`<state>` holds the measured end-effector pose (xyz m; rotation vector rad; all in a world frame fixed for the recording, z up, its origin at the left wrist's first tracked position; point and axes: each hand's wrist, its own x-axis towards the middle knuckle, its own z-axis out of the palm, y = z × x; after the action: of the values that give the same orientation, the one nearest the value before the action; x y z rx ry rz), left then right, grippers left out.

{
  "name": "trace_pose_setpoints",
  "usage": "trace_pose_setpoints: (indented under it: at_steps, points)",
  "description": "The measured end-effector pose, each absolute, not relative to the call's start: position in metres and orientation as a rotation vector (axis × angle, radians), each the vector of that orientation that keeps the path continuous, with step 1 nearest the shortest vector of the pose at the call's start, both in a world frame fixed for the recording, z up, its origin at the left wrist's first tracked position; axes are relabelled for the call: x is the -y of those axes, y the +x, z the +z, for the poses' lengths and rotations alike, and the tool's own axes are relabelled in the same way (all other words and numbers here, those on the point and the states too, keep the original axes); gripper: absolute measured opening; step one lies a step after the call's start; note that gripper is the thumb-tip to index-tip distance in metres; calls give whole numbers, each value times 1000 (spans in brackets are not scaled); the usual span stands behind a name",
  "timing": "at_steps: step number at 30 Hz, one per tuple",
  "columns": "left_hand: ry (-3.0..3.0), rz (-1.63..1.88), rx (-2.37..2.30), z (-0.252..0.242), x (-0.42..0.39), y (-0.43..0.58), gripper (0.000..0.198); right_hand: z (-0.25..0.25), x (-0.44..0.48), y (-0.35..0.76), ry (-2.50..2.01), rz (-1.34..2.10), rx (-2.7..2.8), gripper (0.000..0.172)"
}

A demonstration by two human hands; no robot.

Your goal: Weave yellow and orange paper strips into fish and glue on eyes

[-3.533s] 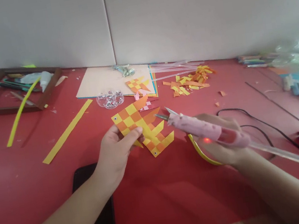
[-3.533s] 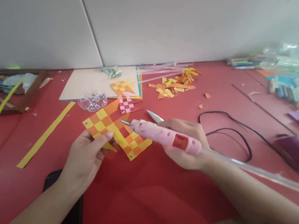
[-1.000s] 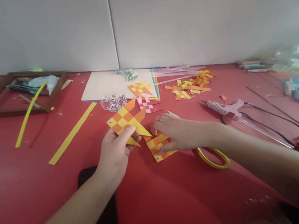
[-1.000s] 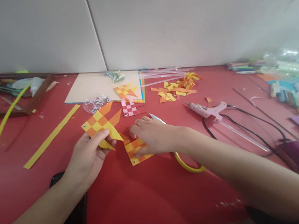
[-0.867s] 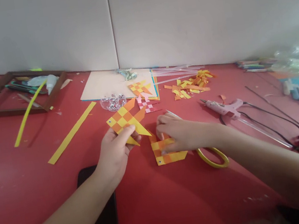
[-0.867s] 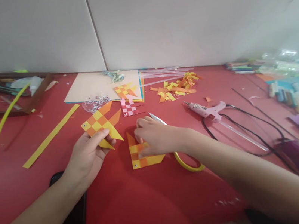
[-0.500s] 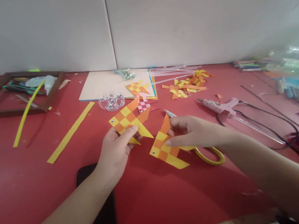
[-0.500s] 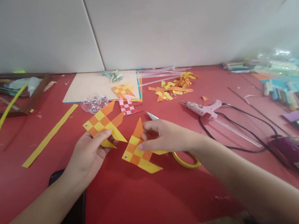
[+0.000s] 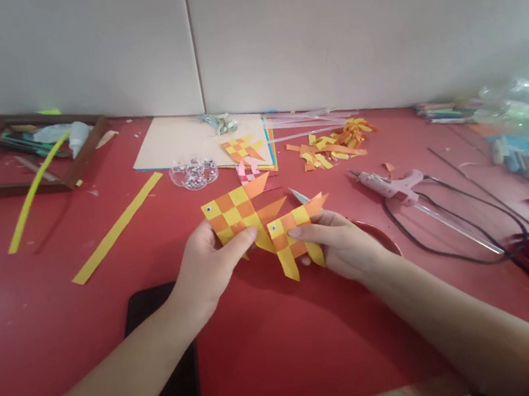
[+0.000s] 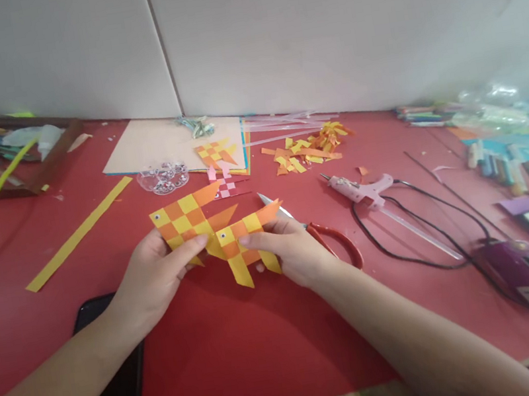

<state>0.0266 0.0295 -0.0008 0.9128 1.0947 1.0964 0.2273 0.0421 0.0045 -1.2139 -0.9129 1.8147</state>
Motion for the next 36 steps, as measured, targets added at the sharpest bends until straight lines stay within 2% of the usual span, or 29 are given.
trace_pose_setpoints:
  at_steps: [6,13,21,31,36]
  points:
    - [1011,1069,-1112,0,-28,27,23,-4,-38,228,-1208,1671,1068,25]
    - [1036,1041,-1111,2,-27,27,28,-6,-35,226,-1211,1530,1204,30]
    - [1059,1008,-1121,3,-26,26,29,-6,-32,226,-1201,1516,1260,30]
    - [1059,999,-1120,7,-27,27,41,-5,-30,223,-1221,1490,1264,29]
    - [1027,1020,-1100,8,-27,29,38,-4,-29,222,-1213,1485,1273,29]
